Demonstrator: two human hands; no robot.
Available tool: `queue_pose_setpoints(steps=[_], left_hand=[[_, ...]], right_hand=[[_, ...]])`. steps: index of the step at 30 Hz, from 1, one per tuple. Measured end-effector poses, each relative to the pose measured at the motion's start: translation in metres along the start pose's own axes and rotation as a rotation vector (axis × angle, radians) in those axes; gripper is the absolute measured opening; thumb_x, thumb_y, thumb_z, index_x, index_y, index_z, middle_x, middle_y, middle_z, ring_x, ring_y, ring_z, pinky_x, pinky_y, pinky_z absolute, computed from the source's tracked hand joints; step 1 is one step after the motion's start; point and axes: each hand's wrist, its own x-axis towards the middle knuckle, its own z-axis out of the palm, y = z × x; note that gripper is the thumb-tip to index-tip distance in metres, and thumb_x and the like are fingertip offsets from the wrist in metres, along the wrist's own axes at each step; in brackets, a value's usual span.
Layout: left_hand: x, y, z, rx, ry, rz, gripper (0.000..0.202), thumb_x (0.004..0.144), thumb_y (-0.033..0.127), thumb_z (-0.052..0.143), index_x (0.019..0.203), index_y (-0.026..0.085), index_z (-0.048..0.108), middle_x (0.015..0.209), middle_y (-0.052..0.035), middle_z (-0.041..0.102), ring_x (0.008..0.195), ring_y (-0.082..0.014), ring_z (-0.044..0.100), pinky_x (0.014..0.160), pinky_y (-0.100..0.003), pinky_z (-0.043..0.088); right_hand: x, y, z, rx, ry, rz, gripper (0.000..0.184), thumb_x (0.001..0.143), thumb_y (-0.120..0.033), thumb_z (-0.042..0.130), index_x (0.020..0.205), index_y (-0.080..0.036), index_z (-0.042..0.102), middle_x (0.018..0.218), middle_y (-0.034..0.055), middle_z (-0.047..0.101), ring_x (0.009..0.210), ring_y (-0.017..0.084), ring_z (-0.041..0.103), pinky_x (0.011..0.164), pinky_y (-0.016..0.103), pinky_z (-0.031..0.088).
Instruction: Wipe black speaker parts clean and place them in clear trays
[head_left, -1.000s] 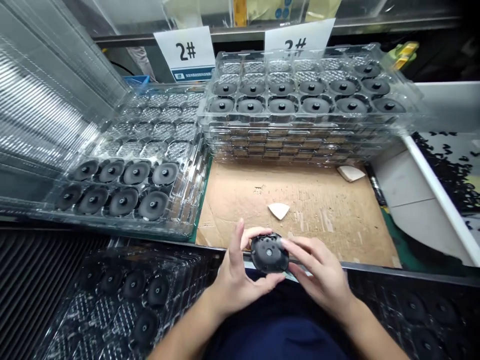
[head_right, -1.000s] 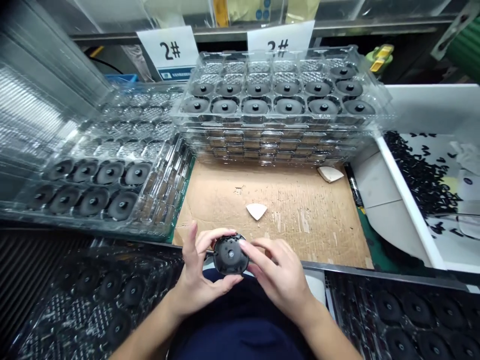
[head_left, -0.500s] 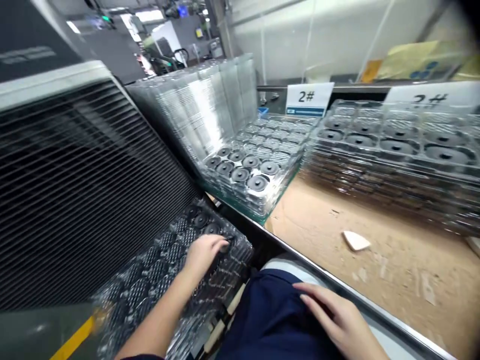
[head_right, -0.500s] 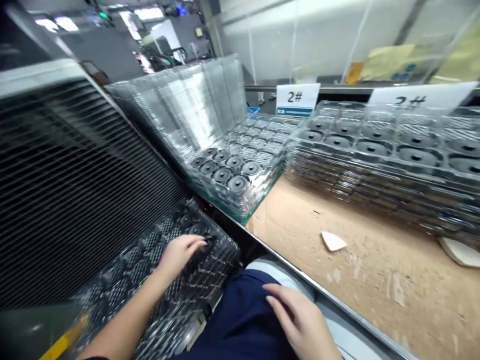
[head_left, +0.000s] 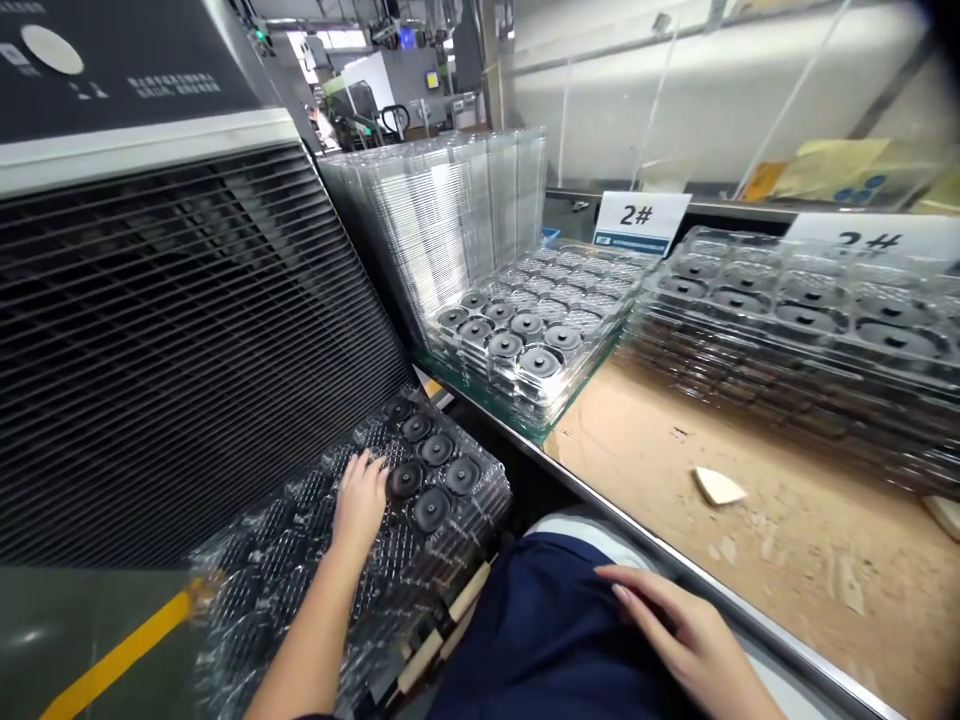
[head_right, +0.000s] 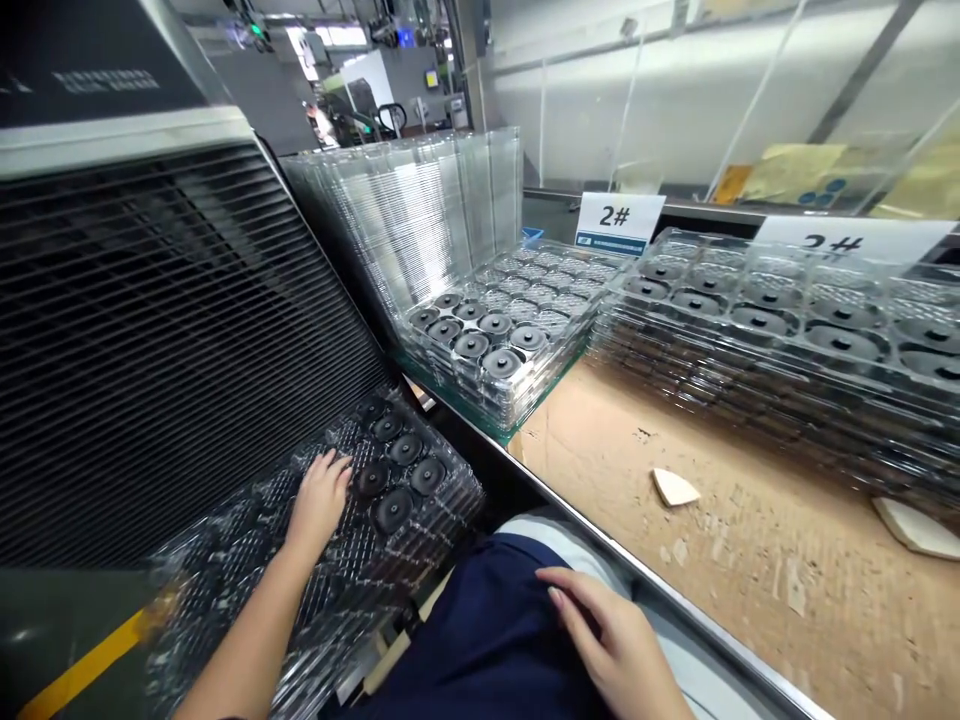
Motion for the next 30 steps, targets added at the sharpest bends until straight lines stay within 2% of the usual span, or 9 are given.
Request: queue_pose_setpoints(steps=[4, 8, 10, 12, 17, 20, 23, 26, 30], left_hand=[[0.001, 0.0, -0.002, -0.032, -0.035, 0.056, 0.032, 0.087, 0.033, 0.057, 0.115, 0.017, 0.058, 0.123, -0.0094, 0.058, 0.109, -0.0249, 0.057, 0.091, -0.05, 0.048], [0.002, 0.035, 0.01, -0.099, 0.051, 0.084, 0.045, 0.082, 0.036, 0.062, 0.122, 0.017, 0.054, 0.135, -0.0185, 0.05, 0.129, -0.0376, 0.043, 0.1, -0.058, 0.042], [0.005, 0.071, 0.019, -0.178, 0.116, 0.156, 0.047, 0.086, 0.033, 0.055, 0.129, 0.017, 0.048, 0.14, -0.0219, 0.045, 0.134, -0.0386, 0.037, 0.102, -0.06, 0.04], [0.01, 0.117, 0.03, -0.299, 0.148, 0.316, 0.04, 0.091, 0.023, 0.045, 0.131, 0.016, 0.046, 0.138, -0.0209, 0.048, 0.134, -0.0327, 0.039, 0.104, -0.056, 0.04], [0.025, 0.245, 0.06, -0.622, -0.054, 1.006, 0.031, 0.087, 0.012, 0.045, 0.105, 0.026, 0.066, 0.116, -0.0055, 0.069, 0.118, -0.0181, 0.058, 0.098, -0.035, 0.05], [0.04, 0.305, 0.084, -0.722, -0.174, 1.217, 0.028, 0.086, 0.016, 0.046, 0.095, 0.027, 0.07, 0.115, -0.0041, 0.071, 0.115, -0.0184, 0.06, 0.097, -0.035, 0.051], [0.056, 0.342, 0.112, -0.748, -0.222, 1.117, 0.031, 0.088, 0.015, 0.04, 0.101, 0.02, 0.067, 0.118, -0.0128, 0.068, 0.112, -0.0235, 0.062, 0.093, -0.043, 0.054], [0.064, 0.355, 0.137, -0.747, -0.265, 0.988, 0.029, 0.09, 0.02, 0.04, 0.099, 0.017, 0.067, 0.107, -0.0152, 0.071, 0.1, -0.0272, 0.068, 0.086, -0.048, 0.057], [0.064, 0.347, 0.149, -0.776, -0.344, 0.967, 0.025, 0.088, 0.024, 0.045, 0.093, 0.02, 0.069, 0.104, -0.0109, 0.073, 0.103, -0.0268, 0.067, 0.092, -0.047, 0.054]], right_hand=[[0.002, 0.004, 0.001, -0.014, -0.048, 0.024, 0.031, 0.088, -0.039, 0.047, 0.097, -0.024, 0.073, 0.095, 0.0033, 0.075, 0.086, 0.02, 0.072, 0.078, 0.026, 0.058], [0.004, 0.008, 0.001, -0.075, -0.139, 0.013, 0.035, 0.092, -0.035, 0.041, 0.103, -0.021, 0.07, 0.102, 0.0066, 0.074, 0.093, 0.021, 0.07, 0.082, 0.028, 0.057], [0.007, 0.007, 0.0, -0.099, -0.149, 0.013, 0.035, 0.094, -0.032, 0.039, 0.104, -0.02, 0.07, 0.103, 0.0071, 0.074, 0.095, 0.02, 0.07, 0.083, 0.027, 0.056], [0.011, 0.004, -0.003, -0.117, -0.121, 0.021, 0.032, 0.094, -0.028, 0.04, 0.101, -0.02, 0.07, 0.1, 0.0059, 0.074, 0.092, 0.018, 0.07, 0.082, 0.023, 0.055], [0.024, -0.002, -0.039, -0.277, -0.001, 0.016, 0.026, 0.092, -0.021, 0.045, 0.097, -0.022, 0.071, 0.089, 0.0022, 0.075, 0.08, 0.014, 0.07, 0.073, 0.02, 0.052], [0.024, -0.002, -0.083, -0.476, 0.11, 0.038, 0.025, 0.092, -0.022, 0.047, 0.097, -0.022, 0.071, 0.081, 0.0031, 0.073, 0.075, 0.016, 0.067, 0.068, 0.023, 0.049], [0.022, 0.001, -0.144, -0.717, 0.222, 0.108, 0.025, 0.091, -0.021, 0.046, 0.098, -0.021, 0.07, 0.08, 0.005, 0.07, 0.076, 0.017, 0.063, 0.069, 0.028, 0.047], [0.025, 0.007, -0.223, -0.958, 0.334, 0.237, 0.021, 0.091, -0.024, 0.05, 0.094, -0.021, 0.07, 0.088, 0.0067, 0.069, 0.087, 0.02, 0.06, 0.08, 0.035, 0.045], [0.031, 0.025, -0.337, -1.23, 0.52, 0.513, 0.024, 0.089, -0.033, 0.058, 0.105, -0.015, 0.062, 0.108, 0.0068, 0.062, 0.101, 0.021, 0.059, 0.088, 0.044, 0.047]])
